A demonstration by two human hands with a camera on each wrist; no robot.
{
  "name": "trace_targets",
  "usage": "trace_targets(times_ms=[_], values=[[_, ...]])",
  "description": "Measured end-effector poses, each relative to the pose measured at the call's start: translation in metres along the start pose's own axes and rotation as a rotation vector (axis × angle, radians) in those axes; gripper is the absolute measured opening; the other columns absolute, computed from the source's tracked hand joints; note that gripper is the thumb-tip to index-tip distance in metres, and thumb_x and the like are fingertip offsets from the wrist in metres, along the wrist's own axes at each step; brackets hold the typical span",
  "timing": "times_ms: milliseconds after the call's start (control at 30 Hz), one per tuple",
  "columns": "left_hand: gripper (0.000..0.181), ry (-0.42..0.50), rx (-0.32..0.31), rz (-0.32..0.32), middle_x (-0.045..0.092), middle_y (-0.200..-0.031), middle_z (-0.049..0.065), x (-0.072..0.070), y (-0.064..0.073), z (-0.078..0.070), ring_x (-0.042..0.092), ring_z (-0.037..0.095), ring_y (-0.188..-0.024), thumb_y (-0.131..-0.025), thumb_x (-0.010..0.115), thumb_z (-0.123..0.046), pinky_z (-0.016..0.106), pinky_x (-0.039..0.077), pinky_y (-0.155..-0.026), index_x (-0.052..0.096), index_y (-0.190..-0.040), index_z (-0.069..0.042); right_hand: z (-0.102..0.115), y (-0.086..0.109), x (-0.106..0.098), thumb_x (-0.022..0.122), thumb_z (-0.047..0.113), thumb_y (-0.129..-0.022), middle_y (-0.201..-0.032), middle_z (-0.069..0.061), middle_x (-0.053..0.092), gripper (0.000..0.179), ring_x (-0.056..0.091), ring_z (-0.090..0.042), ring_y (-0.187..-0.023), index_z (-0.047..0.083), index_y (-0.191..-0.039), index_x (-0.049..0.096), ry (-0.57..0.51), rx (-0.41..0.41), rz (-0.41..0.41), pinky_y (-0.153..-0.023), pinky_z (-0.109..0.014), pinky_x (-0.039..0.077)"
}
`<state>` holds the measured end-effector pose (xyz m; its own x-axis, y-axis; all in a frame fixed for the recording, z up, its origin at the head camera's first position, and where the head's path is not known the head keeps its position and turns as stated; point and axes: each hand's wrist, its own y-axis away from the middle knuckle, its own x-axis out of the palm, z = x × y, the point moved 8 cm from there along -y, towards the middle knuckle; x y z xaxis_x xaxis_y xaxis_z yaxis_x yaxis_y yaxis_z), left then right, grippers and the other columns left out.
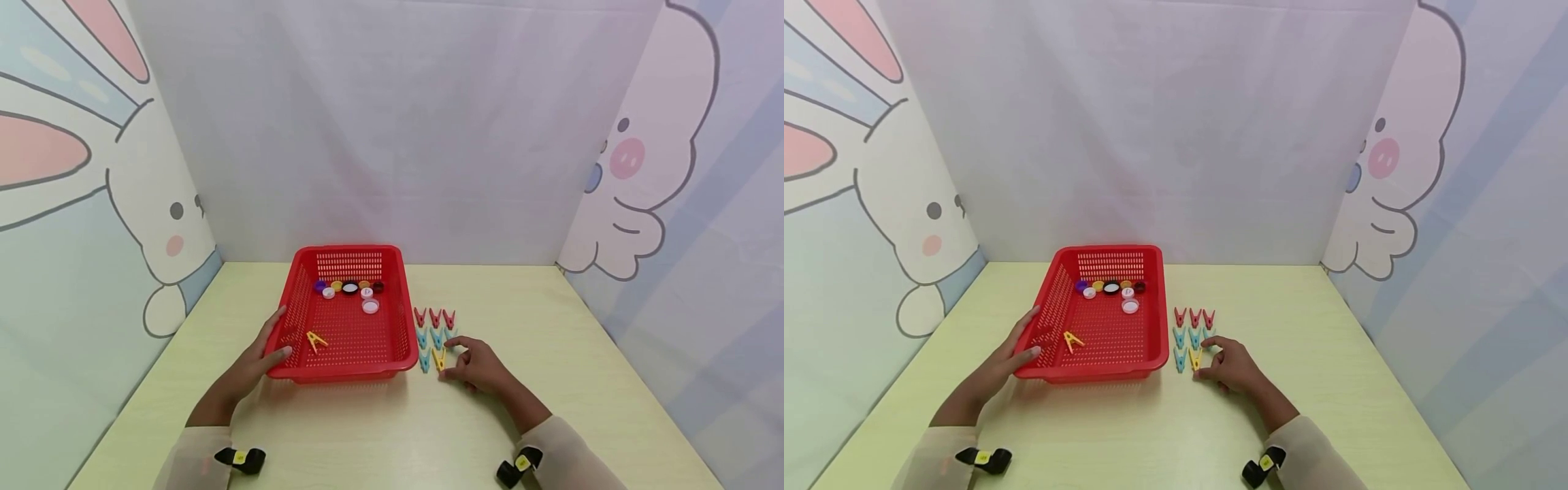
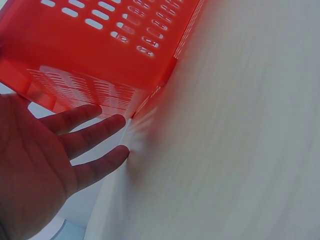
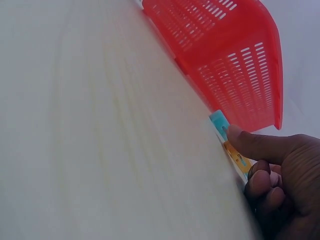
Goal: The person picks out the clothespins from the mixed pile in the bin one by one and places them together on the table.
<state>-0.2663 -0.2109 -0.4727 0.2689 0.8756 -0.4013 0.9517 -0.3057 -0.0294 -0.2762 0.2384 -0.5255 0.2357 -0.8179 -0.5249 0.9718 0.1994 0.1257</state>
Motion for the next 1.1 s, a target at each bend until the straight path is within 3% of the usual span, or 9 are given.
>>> trace_targets(times_ms=[367, 633, 1100], values=[[0.102, 0.004, 0.0, 0.003, 0.035, -0.164, 0.027, -0.001, -0.001, 0.002, 0.056, 0.037, -0.132, -0.102, 0.069, -0.024, 0.036, 0.068, -0.093, -0.001, -0.177, -0.03, 0.0, -0.001, 0.0, 0.096, 0.03, -0.084, -0.064, -0.002, 0.063, 0.071, 0.052, -0.014, -0.046, 0.01, -0.145, 0.064, -0.035, 0.006, 0.014, -0.047, -0.027, 0.045], [0.103, 0.013, -0.014, 0.002, 0.034, -0.165, 0.027, 0.0, -0.003, 0.003, 0.053, 0.044, -0.138, -0.102, 0.07, -0.024, 0.037, 0.068, -0.093, 0.0, -0.177, -0.031, 0.008, 0.001, -0.002, 0.095, 0.026, -0.087, -0.065, -0.002, 0.066, 0.072, 0.055, -0.014, -0.049, 0.005, -0.147, 0.061, -0.029, -0.044, 0.03, -0.047, -0.027, 0.045], [0.105, 0.02, -0.026, 0.008, 0.032, -0.169, 0.025, -0.002, -0.006, 0.007, 0.053, 0.045, -0.141, -0.101, 0.072, -0.026, 0.04, 0.068, -0.095, 0.0, -0.177, -0.034, 0.049, 0.008, -0.012, 0.09, 0.017, -0.091, -0.075, -0.019, 0.071, 0.076, 0.061, -0.016, -0.053, 0.0, -0.154, 0.054, -0.055, -0.146, 0.037, -0.048, -0.027, 0.046]])
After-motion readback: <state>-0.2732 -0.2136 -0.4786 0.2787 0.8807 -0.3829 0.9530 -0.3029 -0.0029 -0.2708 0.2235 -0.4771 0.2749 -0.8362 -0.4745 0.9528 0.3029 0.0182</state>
